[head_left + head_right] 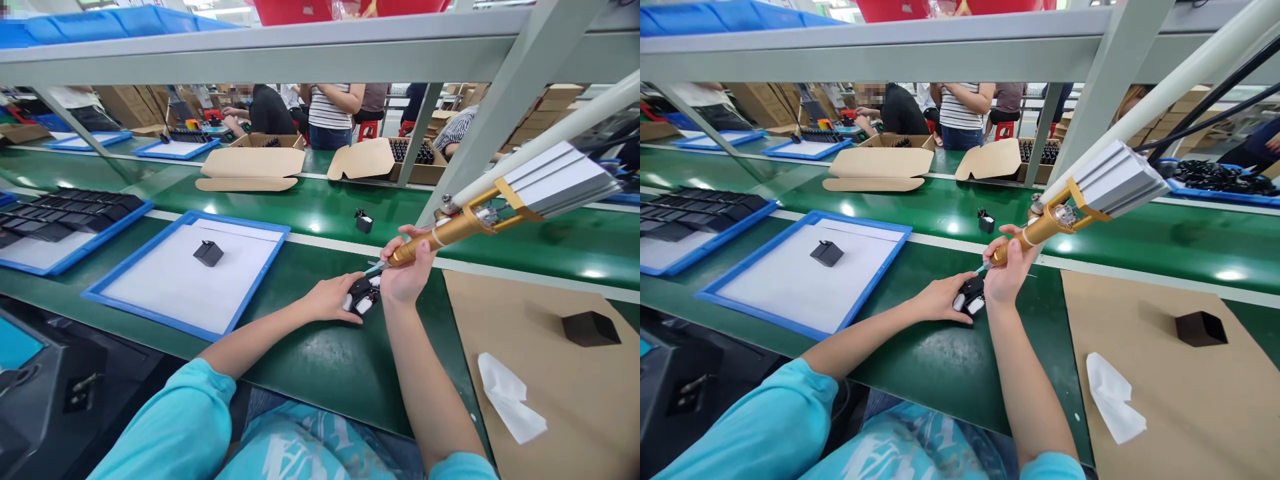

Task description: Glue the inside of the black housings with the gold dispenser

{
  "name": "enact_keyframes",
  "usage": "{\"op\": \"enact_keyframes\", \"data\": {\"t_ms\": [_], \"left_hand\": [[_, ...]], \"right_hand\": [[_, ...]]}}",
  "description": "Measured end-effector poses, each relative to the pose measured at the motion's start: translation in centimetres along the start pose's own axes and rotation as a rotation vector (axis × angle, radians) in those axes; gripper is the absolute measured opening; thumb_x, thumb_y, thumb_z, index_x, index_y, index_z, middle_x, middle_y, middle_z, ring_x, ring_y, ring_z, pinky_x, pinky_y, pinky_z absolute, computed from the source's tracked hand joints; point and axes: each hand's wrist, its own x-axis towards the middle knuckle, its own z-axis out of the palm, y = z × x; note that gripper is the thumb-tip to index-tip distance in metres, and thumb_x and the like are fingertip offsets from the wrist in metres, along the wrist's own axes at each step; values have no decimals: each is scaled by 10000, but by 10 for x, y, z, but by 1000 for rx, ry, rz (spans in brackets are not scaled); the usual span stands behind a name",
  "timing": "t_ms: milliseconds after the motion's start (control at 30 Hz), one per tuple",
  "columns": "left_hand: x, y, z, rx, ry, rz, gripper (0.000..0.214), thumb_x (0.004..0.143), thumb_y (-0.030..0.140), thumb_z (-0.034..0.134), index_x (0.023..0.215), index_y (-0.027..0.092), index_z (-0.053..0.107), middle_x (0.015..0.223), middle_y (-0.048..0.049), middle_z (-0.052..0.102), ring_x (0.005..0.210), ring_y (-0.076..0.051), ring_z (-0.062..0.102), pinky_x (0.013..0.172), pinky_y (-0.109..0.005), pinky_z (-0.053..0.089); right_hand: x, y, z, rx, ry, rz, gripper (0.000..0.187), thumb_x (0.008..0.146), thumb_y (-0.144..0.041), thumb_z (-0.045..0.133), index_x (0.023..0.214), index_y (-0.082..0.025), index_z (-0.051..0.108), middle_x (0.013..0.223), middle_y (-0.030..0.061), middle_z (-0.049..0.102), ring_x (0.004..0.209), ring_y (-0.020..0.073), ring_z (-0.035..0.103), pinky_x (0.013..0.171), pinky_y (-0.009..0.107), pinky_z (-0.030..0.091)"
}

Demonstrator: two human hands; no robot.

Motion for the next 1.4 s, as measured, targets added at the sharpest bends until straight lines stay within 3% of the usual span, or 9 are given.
{"op": "enact_keyframes", "data": {"t_ms": [333,467,667,767,867,1000,1167,1300,1400], "left_hand": [[-39,-27,-46,-16,1,-111,1058,589,606,811,1484,293,342,1245,-118,610,1060,-330,628,858,-385,490],[16,-64,-70,-69,184,-221,909,712,608,727,1467,246,373,1299,-137,585,942,-267,657,864,-378,488],[140,-104,-65,-84,344,-434,1058,709,455,797,1495,57,210,1443,-295,425,1334,-371,446,1056,-398,366],[167,-106,-53,-93,380,-495,1060,746,416,776,1496,27,136,1412,-336,437,1341,-389,437,1049,-431,370],[170,-106,-52,-104,403,-553,986,783,385,740,1491,46,142,1354,-318,508,1285,-392,498,1015,-463,402],[138,-103,-72,-126,368,-526,951,734,365,777,1472,103,238,1287,-222,600,1186,-333,589,993,-406,442],[21,-80,-92,-167,282,-413,982,642,387,826,1458,202,312,1224,-113,654,1160,-301,611,1005,-413,461],[-86,-52,-74,-215,172,-437,945,648,398,813,1450,230,341,1314,-117,607,1235,-305,568,1063,-441,429],[-128,-40,-53,-269,79,-484,913,672,342,795,1459,252,343,1356,-121,579,1195,-301,595,1032,-453,459]], "right_hand": [[-12,-3,10,13,-42,25,235,820,-436,551,944,-241,506,917,-26,553,489,55,514,407,222,369],[-13,-3,10,40,-48,30,220,828,-422,546,946,-238,517,923,-22,556,490,62,517,408,226,366],[-14,-3,10,39,-31,37,238,817,-427,559,962,-242,517,925,-21,554,495,59,517,413,222,374],[-14,-2,10,47,-24,47,239,818,-424,559,972,-246,517,931,-21,548,505,58,522,428,222,386],[-15,-3,9,50,-30,55,228,818,-417,559,967,-248,522,927,-21,546,505,59,521,433,223,388],[-16,-5,11,52,-30,60,222,816,-410,565,962,-247,531,929,-17,549,507,64,523,429,224,379],[-20,-9,17,58,-52,78,227,807,-423,565,943,-244,532,937,-17,547,490,63,512,413,230,369],[-28,-13,25,53,-69,82,230,797,-431,567,926,-245,525,928,-23,546,481,61,506,401,227,358],[-34,-15,30,62,-85,84,230,791,-434,567,931,-256,523,922,-26,553,470,65,505,388,231,356]]}}
